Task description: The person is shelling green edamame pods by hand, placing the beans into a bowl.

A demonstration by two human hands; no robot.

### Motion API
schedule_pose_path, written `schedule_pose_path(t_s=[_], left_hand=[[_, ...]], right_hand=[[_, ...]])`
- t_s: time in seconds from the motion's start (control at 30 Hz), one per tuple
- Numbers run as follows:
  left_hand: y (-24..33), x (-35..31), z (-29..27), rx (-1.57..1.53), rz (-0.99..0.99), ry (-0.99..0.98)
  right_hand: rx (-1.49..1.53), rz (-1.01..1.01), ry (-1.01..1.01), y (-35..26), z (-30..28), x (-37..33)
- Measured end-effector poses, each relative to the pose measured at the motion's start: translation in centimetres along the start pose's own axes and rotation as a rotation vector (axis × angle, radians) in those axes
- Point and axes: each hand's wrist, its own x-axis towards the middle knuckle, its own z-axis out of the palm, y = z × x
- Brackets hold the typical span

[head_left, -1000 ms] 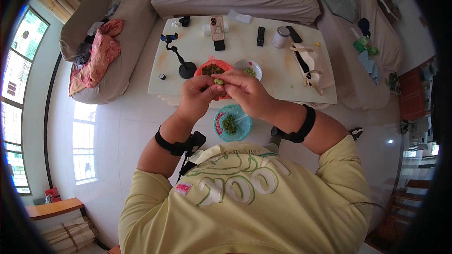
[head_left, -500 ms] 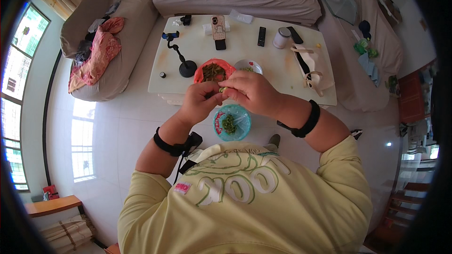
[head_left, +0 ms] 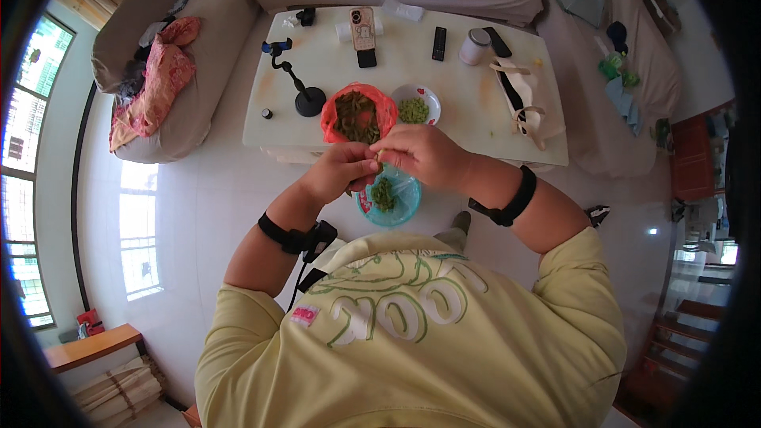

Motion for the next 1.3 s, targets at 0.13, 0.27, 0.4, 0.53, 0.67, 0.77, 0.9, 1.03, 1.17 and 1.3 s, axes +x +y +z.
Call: schedule_pose_path(t_s=[0.13, 0.27, 0.4, 0.53, 0.67, 0.77, 0.9, 1.03, 1.17, 1.3], left_hand=[[-0.9, 1.2, 0.4, 0.192, -0.195, 0.024], [-5.3, 3.3, -1.8, 0.747, -0.214, 0.018], [-7.1, 4.2, -2.4, 0.829, -0.286, -0.080], [-7.0, 4.6, -2.3, 0.760, -0.264, -0.060], [-5.6, 4.9, -2.5, 0.262, -0.363, 0.031], [-4.7, 4.6, -3.7, -0.232, -0.310, 0.162], [-2.2, 4.4, -4.2, -0.633, -0.216, 0.199], [-1.5, 4.0, -5.2, -0.875, -0.040, -0.034], [1.3, 3.5, -2.2, -0.845, -0.030, 0.089], [1.4, 3.3, -2.2, -0.843, -0.020, 0.082]], right_hand=[[0.457, 0.507, 0.078, 3.3, 1.1, -1.1], [0.445, 0.825, 0.204, 8.4, 0.6, -1.9], [0.367, 0.955, 0.260, 14.2, -0.1, -3.2], [0.417, 1.063, 0.407, 18.1, -0.5, -2.4], [0.333, 1.091, 0.344, 20.5, -1.3, -1.8], [0.238, 1.030, 0.317, 19.5, -0.8, -0.9], [0.129, 0.726, 0.125, 14.4, 0.6, 0.9], [0.024, 0.218, 0.077, 6.6, 2.9, 2.9], [-0.368, -0.161, -0.064, 3.2, 2.7, 3.2], [-0.463, -0.268, -0.079, 2.9, 2.9, 3.2]])
